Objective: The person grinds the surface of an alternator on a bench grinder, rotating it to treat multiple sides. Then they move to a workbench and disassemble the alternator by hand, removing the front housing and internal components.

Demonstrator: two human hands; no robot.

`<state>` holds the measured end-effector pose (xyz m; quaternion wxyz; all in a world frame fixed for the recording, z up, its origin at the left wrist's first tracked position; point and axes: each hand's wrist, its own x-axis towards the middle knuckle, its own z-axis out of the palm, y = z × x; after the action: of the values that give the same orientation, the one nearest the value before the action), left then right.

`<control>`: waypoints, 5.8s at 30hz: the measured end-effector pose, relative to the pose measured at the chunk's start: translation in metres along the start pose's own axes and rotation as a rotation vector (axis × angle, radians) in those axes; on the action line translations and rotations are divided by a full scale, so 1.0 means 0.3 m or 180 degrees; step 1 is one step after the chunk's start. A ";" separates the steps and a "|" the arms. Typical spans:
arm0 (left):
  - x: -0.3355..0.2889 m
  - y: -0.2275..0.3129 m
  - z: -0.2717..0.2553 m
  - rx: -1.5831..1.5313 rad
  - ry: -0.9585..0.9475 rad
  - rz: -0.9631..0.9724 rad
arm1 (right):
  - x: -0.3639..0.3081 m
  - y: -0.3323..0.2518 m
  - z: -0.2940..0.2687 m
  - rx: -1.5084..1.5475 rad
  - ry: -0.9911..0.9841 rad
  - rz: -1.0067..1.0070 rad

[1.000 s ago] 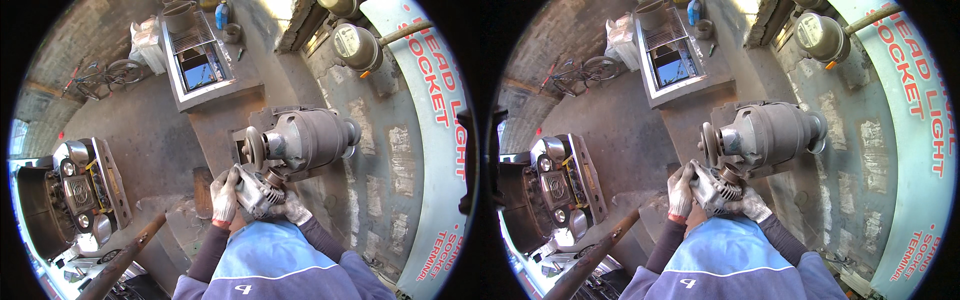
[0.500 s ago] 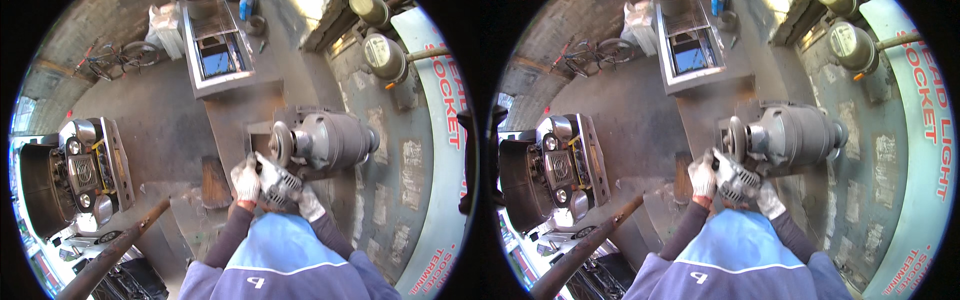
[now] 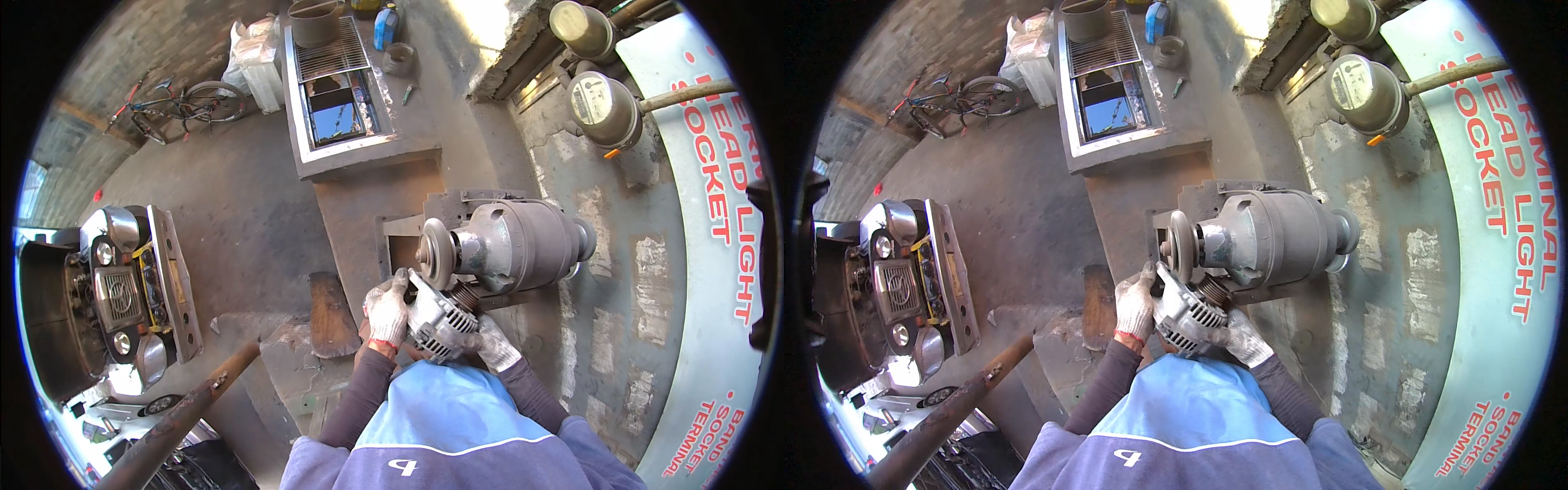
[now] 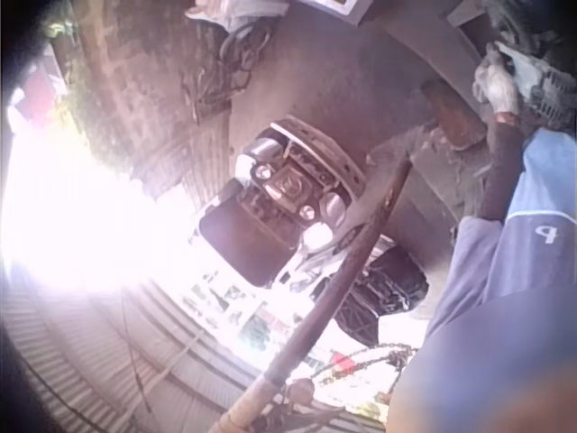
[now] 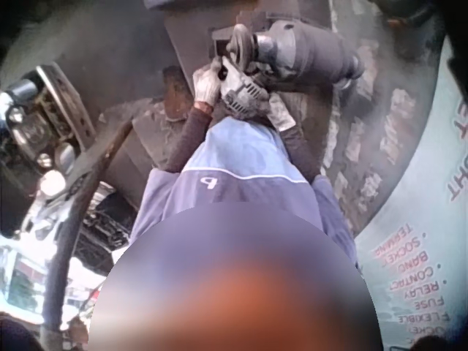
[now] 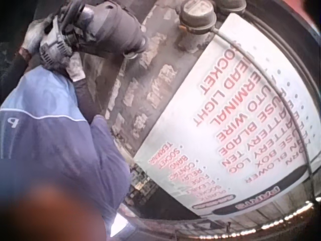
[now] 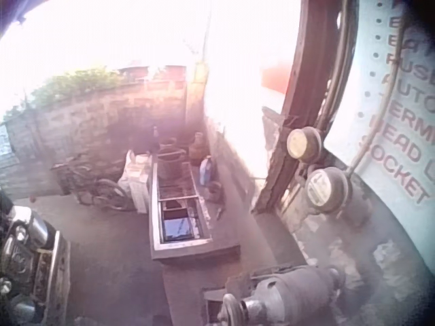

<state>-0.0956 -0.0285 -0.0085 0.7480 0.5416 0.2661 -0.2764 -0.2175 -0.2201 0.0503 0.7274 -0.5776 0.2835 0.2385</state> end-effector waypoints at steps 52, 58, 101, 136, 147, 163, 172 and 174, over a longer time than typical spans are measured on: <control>-0.156 0.013 -0.192 0.1250 -0.1181 0.0441 | -0.079 -0.082 0.182 0.0057 0.0623 -0.0018; -0.205 0.062 -0.108 0.1336 -0.1445 0.0982 | -0.078 -0.127 0.219 -0.0766 0.1187 0.0153; -0.015 0.052 -0.015 -0.0540 -0.0281 -0.1245 | 0.015 -0.019 0.088 0.1470 -0.0157 -0.0104; -0.056 -0.012 -0.100 -0.0768 -0.1564 -0.2174 | -0.114 -0.018 0.040 -0.0635 -0.0842 -0.0309; -0.202 0.234 -0.104 0.2092 -0.1719 -0.0595 | -0.098 0.043 0.066 0.0018 -0.0729 -0.0342; 0.072 0.088 -0.062 0.3227 -0.1350 0.1284 | 0.028 0.001 0.064 -0.1422 0.0558 -0.0405; 0.197 -0.033 -0.104 0.2018 -0.1344 0.0597 | 0.047 -0.084 0.078 -0.1600 0.0586 0.0561; 0.212 -0.049 -0.110 0.2093 -0.1351 0.0484 | 0.044 -0.102 0.094 -0.1487 0.0618 0.0621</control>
<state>-0.0643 -0.0086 -0.0715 0.5914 0.7011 -0.0378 -0.3965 -0.1832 -0.1991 0.0677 0.5174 -0.7199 0.3436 0.3098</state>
